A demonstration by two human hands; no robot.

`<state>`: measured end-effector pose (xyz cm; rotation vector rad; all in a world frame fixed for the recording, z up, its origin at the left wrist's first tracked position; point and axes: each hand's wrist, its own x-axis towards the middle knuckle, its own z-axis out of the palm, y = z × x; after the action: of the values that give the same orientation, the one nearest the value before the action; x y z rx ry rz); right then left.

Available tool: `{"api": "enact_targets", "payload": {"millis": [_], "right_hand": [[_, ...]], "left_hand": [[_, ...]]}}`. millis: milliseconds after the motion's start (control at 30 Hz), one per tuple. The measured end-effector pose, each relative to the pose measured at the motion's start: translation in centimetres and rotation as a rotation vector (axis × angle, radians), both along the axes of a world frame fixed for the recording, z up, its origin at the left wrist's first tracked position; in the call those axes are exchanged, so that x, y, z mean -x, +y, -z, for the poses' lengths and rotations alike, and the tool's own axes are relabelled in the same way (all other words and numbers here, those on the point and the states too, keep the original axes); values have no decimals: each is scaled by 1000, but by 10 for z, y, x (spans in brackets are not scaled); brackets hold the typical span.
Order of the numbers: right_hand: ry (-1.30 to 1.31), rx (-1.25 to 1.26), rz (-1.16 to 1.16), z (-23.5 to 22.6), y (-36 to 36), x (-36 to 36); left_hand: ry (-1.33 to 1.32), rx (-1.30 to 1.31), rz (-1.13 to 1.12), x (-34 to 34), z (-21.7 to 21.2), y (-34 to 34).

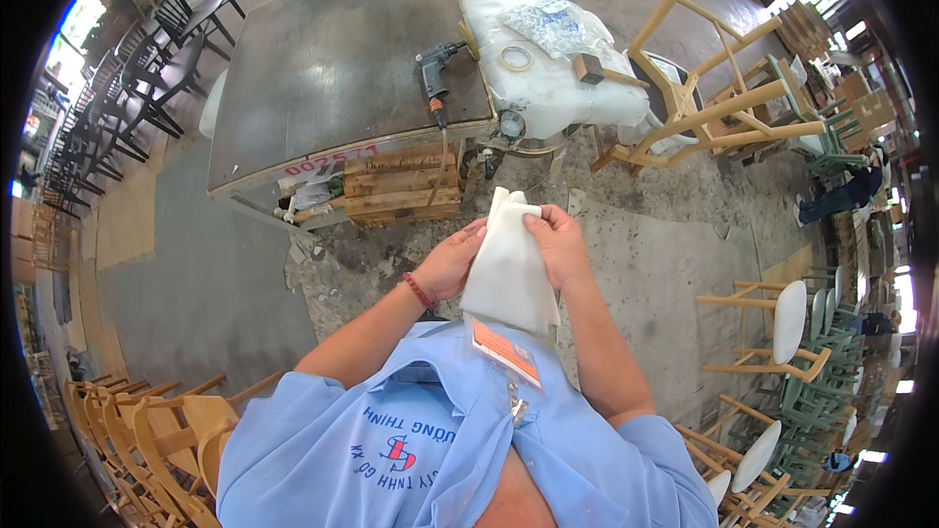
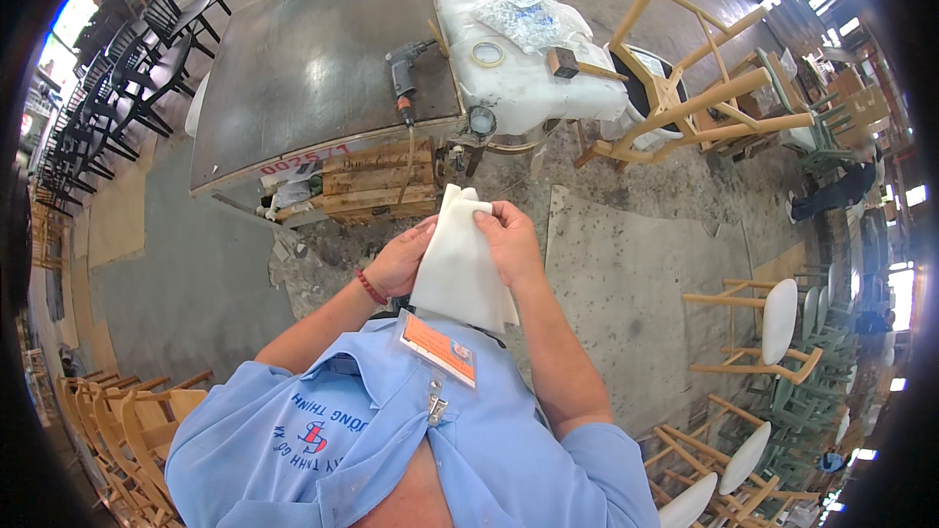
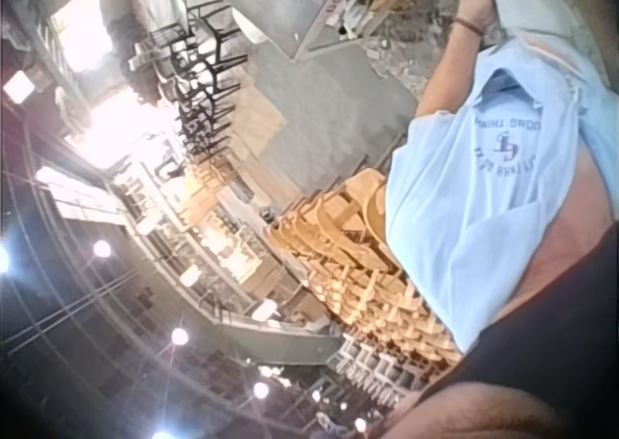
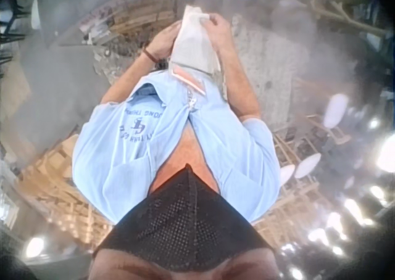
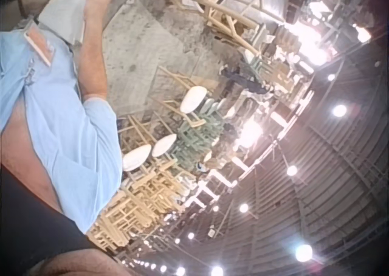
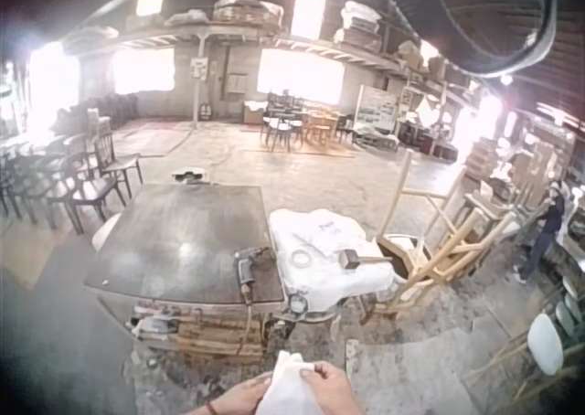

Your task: The person sits on the floor, opens a green bottle, then walks to a large plastic bag filled with white foam pieces. They repeatedly pick up foam pieces, fold or tear them, and place them back into the bag.

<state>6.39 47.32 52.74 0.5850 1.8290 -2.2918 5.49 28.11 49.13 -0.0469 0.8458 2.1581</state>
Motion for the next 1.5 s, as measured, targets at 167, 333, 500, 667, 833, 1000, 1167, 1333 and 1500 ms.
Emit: {"api": "enact_targets", "payload": {"millis": [167,333,500,667,833,1000,1167,1333,1500], "right_hand": [[-2,49,-21,-1,0,1],[33,-54,-55,0,3,1],[149,-164,-112,4,9,4],[189,-182,-234,-18,14,12],[208,-215,-229,-28,4,13],[196,-228,-171,-23,-3,12],[189,-332,-133,-26,-1,12],[176,-419,-64,-29,-8,10],[198,-530,-3,-23,-13,7]], "left_hand": [[53,58,-44,-2,2,8],[73,24,-58,-3,3,8],[35,7,-97,-1,2,13],[144,233,-131,8,-5,10],[389,402,-179,13,-19,11],[423,482,-207,11,-21,13],[452,519,-182,10,-27,13],[435,429,-193,9,-23,15],[402,414,-181,8,-29,16]]}}
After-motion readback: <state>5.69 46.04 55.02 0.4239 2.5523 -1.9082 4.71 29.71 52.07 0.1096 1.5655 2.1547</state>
